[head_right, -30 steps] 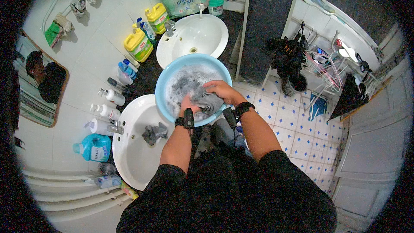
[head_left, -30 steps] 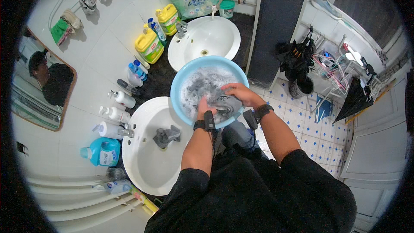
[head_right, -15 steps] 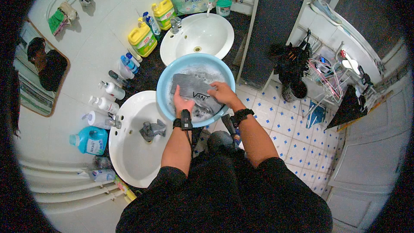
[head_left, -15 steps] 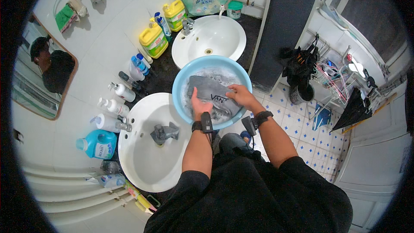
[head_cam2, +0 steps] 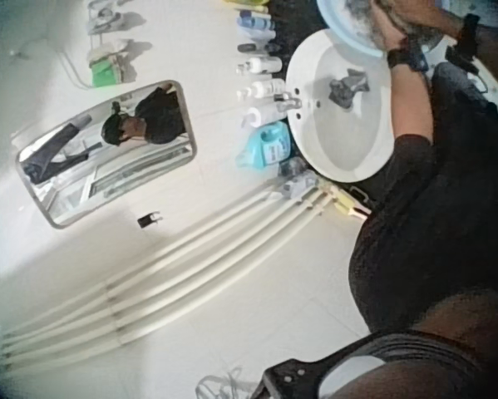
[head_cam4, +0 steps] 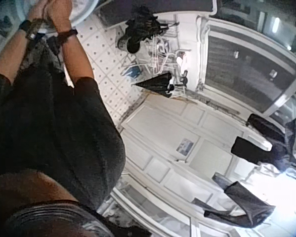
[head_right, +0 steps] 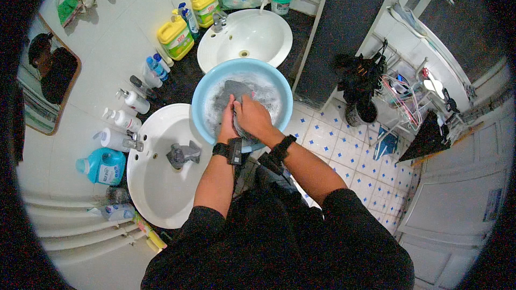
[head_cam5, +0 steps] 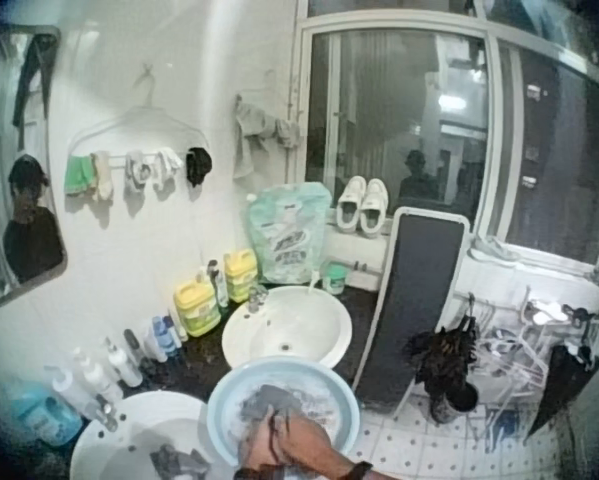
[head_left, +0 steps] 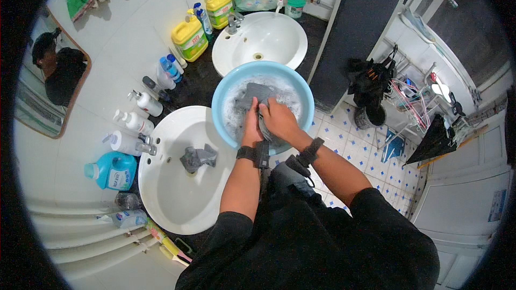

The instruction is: The person washes a grey garment by hand in a basin of soapy water, rubbing the fabric together and rinsing it.

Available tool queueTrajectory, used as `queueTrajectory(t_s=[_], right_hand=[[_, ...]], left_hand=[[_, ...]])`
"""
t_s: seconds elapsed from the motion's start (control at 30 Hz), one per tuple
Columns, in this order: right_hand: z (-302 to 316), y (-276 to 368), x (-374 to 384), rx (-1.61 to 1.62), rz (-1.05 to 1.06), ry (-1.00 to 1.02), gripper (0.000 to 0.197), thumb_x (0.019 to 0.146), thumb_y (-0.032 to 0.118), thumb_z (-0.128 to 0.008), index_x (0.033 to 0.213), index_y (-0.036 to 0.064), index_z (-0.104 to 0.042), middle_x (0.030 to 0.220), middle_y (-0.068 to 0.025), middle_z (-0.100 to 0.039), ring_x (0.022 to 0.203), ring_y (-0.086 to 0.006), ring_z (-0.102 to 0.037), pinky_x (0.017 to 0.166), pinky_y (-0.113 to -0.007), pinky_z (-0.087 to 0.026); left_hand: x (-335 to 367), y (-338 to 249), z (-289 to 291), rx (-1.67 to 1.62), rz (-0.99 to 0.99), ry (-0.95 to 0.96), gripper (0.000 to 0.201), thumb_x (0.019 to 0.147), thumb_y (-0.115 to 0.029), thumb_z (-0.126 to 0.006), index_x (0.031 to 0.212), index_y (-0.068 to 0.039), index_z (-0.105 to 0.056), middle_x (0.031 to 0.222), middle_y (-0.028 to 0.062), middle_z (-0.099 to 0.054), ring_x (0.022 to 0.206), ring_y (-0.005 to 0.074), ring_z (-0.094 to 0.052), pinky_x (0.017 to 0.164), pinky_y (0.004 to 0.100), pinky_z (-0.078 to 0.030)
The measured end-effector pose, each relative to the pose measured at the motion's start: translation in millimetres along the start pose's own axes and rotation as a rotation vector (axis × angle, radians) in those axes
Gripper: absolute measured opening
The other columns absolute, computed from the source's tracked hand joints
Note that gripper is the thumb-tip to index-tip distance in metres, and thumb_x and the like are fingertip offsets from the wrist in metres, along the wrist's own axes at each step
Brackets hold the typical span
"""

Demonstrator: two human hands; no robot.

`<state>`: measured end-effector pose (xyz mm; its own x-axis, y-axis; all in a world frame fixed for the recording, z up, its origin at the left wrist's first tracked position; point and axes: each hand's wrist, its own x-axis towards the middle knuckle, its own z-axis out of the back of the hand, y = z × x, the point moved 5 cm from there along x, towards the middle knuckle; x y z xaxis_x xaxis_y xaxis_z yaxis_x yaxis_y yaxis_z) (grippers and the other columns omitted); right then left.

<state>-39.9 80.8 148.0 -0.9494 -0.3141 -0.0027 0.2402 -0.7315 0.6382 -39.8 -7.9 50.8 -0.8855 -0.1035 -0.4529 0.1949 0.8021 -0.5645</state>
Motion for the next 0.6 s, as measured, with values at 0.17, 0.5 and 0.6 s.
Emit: queueTrajectory(t_s=[0.17, 0.5, 0.6], right_hand=[[-4, -25, 19, -0.075, -0.067, -0.055, 0.037, 0.092, 0.034, -0.036, 0.094, -0.0008, -0.046, 0.082, -0.0253, -0.060, 0.078, -0.0422, -0.059, 0.068, -0.051, -0.045], [-9, -17, -1, -0.104, 0.078, -0.104, 0.036, 0.086, 0.038, -0.046, 0.090, 0.0021, -0.046, 0.076, -0.0239, -0.059, 0.070, -0.0434, -0.057, 0.065, -0.050, -0.046], [-8, -9, -6, -0.114, 0.073, -0.025, 0.034, 0.085, 0.036, -0.046, 0.091, 0.0030, -0.048, 0.074, -0.0237, -0.058, 0.068, -0.0430, -0.057, 0.064, -0.049, -0.046]], left_hand=[[-2, 14, -9, -0.064, 0.072, 0.073, 0.043, 0.086, -0.040, -0.055, 0.117, -0.010, -0.050, 0.115, 0.0057, -0.053, 0.107, 0.0213, -0.049, 0.090, 0.0403, -0.040], [-11, 20, -7, -0.107, 0.185, 0.026, 0.035, 0.090, -0.034, -0.050, 0.112, -0.007, -0.053, 0.107, 0.0066, -0.056, 0.102, 0.0222, -0.052, 0.087, 0.0384, -0.043], [-22, 21, -14, -0.176, 0.227, 0.149, 0.037, 0.091, -0.033, -0.044, 0.115, -0.006, -0.052, 0.114, 0.0088, -0.055, 0.107, 0.0237, -0.051, 0.091, 0.0389, -0.042]])
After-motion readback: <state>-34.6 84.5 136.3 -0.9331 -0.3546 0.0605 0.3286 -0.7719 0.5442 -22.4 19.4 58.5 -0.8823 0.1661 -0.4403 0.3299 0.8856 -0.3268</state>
